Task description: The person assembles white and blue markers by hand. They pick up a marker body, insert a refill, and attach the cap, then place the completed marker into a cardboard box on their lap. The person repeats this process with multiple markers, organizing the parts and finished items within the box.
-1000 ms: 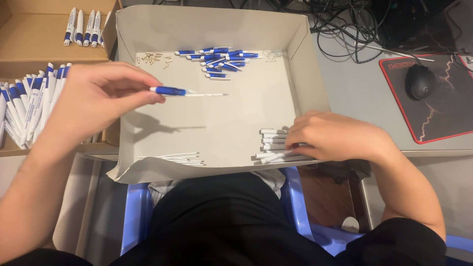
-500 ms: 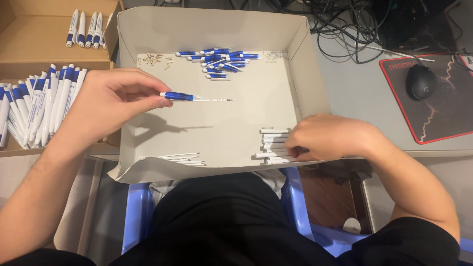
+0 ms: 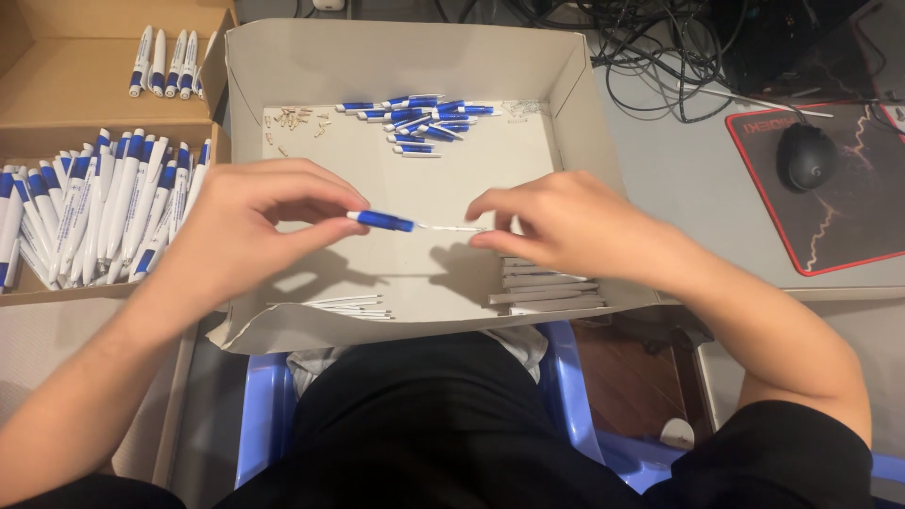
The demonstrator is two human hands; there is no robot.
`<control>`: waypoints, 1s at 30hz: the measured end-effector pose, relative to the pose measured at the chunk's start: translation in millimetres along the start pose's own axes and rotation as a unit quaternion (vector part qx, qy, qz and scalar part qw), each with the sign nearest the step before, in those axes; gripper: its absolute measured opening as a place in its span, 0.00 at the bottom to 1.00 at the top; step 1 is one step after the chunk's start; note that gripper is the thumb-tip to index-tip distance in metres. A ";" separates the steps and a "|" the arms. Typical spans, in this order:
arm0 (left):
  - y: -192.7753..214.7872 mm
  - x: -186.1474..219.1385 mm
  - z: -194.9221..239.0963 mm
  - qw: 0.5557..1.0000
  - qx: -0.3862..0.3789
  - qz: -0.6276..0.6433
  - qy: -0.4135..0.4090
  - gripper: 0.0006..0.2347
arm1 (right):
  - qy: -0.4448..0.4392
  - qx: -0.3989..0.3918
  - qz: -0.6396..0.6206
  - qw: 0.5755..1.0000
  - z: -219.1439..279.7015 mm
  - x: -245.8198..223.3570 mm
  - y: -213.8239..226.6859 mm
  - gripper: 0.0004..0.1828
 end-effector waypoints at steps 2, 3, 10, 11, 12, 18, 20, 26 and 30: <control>-2.9 7.7 1.1 0.999 0.009 -0.015 -0.040 0.05 | 0.106 0.069 0.017 0.992 -2.5 -13.9 0.1 0.07; -3.4 6.9 1.2 0.999 0.008 -0.015 -0.039 0.05 | 0.106 0.069 0.016 0.992 -3.0 -16.9 0.3 0.07; -1.5 -1.6 0.6 0.999 0.013 -0.034 -0.033 0.05 | 0.167 0.128 0.014 0.977 0.5 -30.5 9.1 0.09; -2.5 -3.7 0.4 0.999 0.003 -0.039 -0.027 0.05 | 0.181 0.157 0.028 0.970 2.8 -31.1 11.2 0.09; -2.6 -4.3 0.9 0.999 0.003 -0.038 -0.027 0.05 | 0.181 0.157 0.028 0.970 3.2 -30.4 11.6 0.09; -6.5 -9.9 1.8 0.998 -0.023 -0.064 -0.003 0.05 | 0.180 0.161 0.029 0.970 3.7 -27.9 10.6 0.12; -9.9 -16.9 1.4 0.997 -0.043 -0.048 0.035 0.05 | 0.183 0.154 0.024 0.971 2.3 -26.2 8.5 0.13; -9.6 -26.1 1.6 0.994 -0.045 -0.084 0.044 0.05 | 0.161 0.135 0.037 0.977 -2.0 -9.9 4.1 0.14; -5.8 -32.7 -0.1 0.995 -0.038 -0.071 0.054 0.07 | 0.133 0.100 0.013 0.986 -7.7 5.2 10.3 0.17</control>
Point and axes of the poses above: each hand's wrist, its own z-axis away from the middle knuckle, its own y-axis out of the back of the hand, x = y × z, the point moved 7 cm from there along -z, towards the middle knuckle, and after that the axes turned 5 degrees about z, right-handed, at the moved point
